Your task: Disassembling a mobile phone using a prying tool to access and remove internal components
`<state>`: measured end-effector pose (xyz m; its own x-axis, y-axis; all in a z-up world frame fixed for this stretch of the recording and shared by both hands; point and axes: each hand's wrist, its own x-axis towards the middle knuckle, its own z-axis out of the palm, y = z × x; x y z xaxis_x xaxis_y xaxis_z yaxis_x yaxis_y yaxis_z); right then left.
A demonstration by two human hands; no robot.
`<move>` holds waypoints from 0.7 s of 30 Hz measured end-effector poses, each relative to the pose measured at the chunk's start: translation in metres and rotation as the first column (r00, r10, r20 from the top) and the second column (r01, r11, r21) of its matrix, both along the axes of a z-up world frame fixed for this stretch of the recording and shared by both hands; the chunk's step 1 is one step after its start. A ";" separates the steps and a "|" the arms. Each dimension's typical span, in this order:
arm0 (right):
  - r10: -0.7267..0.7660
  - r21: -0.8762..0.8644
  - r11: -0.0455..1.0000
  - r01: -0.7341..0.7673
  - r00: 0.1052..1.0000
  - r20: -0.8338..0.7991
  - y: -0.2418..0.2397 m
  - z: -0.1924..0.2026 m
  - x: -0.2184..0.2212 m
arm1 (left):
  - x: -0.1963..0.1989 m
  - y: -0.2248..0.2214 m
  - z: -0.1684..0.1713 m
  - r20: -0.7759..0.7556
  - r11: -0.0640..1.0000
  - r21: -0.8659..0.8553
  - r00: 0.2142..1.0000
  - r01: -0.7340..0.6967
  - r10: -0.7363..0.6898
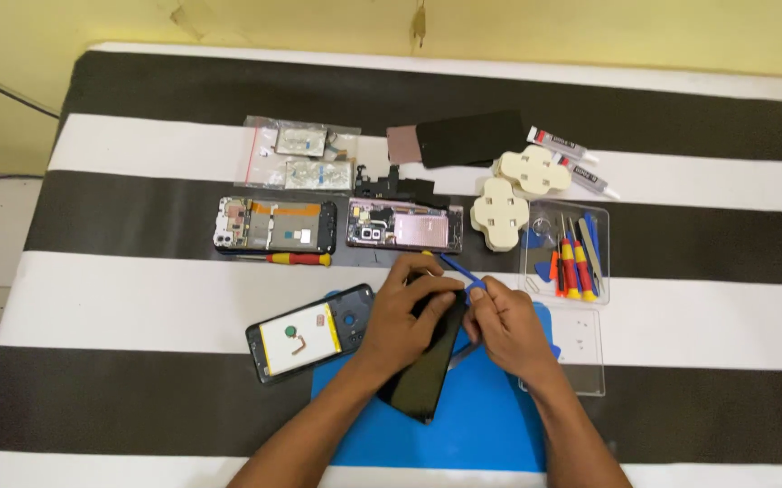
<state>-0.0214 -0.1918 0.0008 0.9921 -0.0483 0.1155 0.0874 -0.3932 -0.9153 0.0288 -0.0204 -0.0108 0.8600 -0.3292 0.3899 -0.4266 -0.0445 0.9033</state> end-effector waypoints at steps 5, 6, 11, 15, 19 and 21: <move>-0.068 -0.118 0.991 0.068 0.998 0.006 0.002 -0.011 -0.003 | 0.003 0.001 -0.004 -0.032 0.998 -0.033 0.998 -0.047 0.046; -0.081 -0.122 0.989 0.080 0.997 0.002 0.002 -0.015 -0.004 | 0.003 0.001 -0.006 -0.043 0.997 -0.041 0.997 -0.061 0.059; -0.106 0.031 0.994 0.107 0.993 -0.052 0.005 -0.027 -0.005 | 0.005 0.005 -0.007 -0.162 0.995 -0.044 0.983 -0.094 0.086; -0.092 0.101 0.990 0.096 0.995 -0.048 0.009 -0.019 -0.002 | 0.008 0.016 -0.019 -0.463 0.998 -0.057 0.886 0.003 -0.030; -0.089 0.047 0.995 0.091 0.995 -0.045 0.011 -0.018 -0.001 | 0.007 0.025 -0.009 -0.559 0.991 0.008 0.823 0.131 -0.104; -0.115 -0.009 0.993 0.115 0.993 -0.034 0.013 -0.016 -0.002 | 0.008 0.023 -0.014 -0.576 0.998 0.052 0.818 0.019 0.015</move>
